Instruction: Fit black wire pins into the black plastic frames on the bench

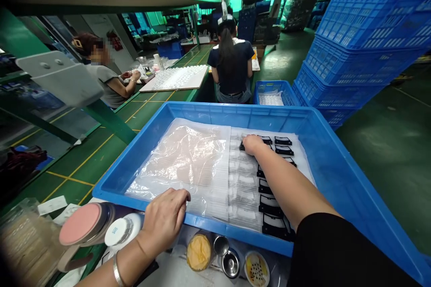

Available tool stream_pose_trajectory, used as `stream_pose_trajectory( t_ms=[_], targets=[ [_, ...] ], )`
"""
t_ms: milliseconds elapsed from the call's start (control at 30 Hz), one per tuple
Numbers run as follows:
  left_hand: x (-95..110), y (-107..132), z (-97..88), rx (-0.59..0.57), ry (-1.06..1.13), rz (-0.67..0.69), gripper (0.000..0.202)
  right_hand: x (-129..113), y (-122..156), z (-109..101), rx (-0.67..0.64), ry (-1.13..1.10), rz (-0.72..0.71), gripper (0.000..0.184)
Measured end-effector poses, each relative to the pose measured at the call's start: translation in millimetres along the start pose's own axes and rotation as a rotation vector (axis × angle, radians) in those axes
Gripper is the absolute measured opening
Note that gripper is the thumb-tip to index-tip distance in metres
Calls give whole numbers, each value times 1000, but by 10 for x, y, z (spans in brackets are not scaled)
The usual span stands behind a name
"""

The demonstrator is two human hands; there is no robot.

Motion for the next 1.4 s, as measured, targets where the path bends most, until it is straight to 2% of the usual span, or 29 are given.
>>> stream_pose_trajectory(
  t_ms=[167,267,333,400,467,533,600,667,700,800,867,967,1033,1100,1133,1167,1233,1300,1333,1400],
  targets=[
    [7,-15,-15,-10,-32,-10,15,0,155,-98,48,-125,76,30],
    [20,-29,-37,-14,-77,-6,15,67,355,-276,111,-272,111,30],
    [29,-38,-54,-10,-113,-4,14,134,581,-442,171,-405,122,33],
    [36,-47,-73,-11,-136,-7,13,200,919,-611,231,-568,121,38],
    [40,-55,-94,-22,-139,-19,13,248,1380,-731,255,-766,102,39],
    [42,-59,-114,-41,-136,-37,15,261,1947,-762,219,-997,46,34],
    [43,-59,-124,-61,-137,-67,18,258,2587,-683,189,-1198,24,32],
    [48,-54,-115,-81,-134,-85,21,239,3266,-472,191,-1363,68,32],
    [52,-49,-106,-88,-129,-87,23,213,3609,-302,168,-1536,133,33],
    [47,-39,-82,-89,-105,-84,26,29,4600,393,61,-1857,419,46],
    [25,-55,-71,-79,-86,-85,27,-192,5145,927,-36,-2042,613,48],
    [7,-106,-101,-50,-38,-57,23,-612,5647,1624,-129,-2319,756,43],
    [49,-75,-244,83,94,-14,19,-896,5784,1955,-180,-2456,741,39],
    [145,124,-528,306,312,19,20,-1143,5815,2177,-240,-2566,637,33],
    [210,306,-704,404,423,24,22,-1237,5807,2259,-256,-2596,586,32],
    [294,540,-884,452,521,50,23,-1310,5789,2328,-267,-2609,540,32],
    [488,1134,-1206,419,660,147,20,-1396,5733,2439,-270,-2581,468,35],
    [659,1822,-1392,348,713,275,13,-1426,5661,2529,-275,-2519,419,38],
    [716,2160,-1402,304,712,346,15,-1430,5620,2572,-277,-2489,401,38],
    [741,2756,-1261,236,663,473,21,-1425,5536,2661,-275,-2445,386,36]
  ],
)
Point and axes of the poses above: each hand's wrist, its own y-axis away from the middle knuckle, its own z-axis out of the palm, x = y × z, the point moved 3 cm from there along -y, towards the middle knuckle, and after that the axes turned 13 degrees about -y, right-handed, at the moved point
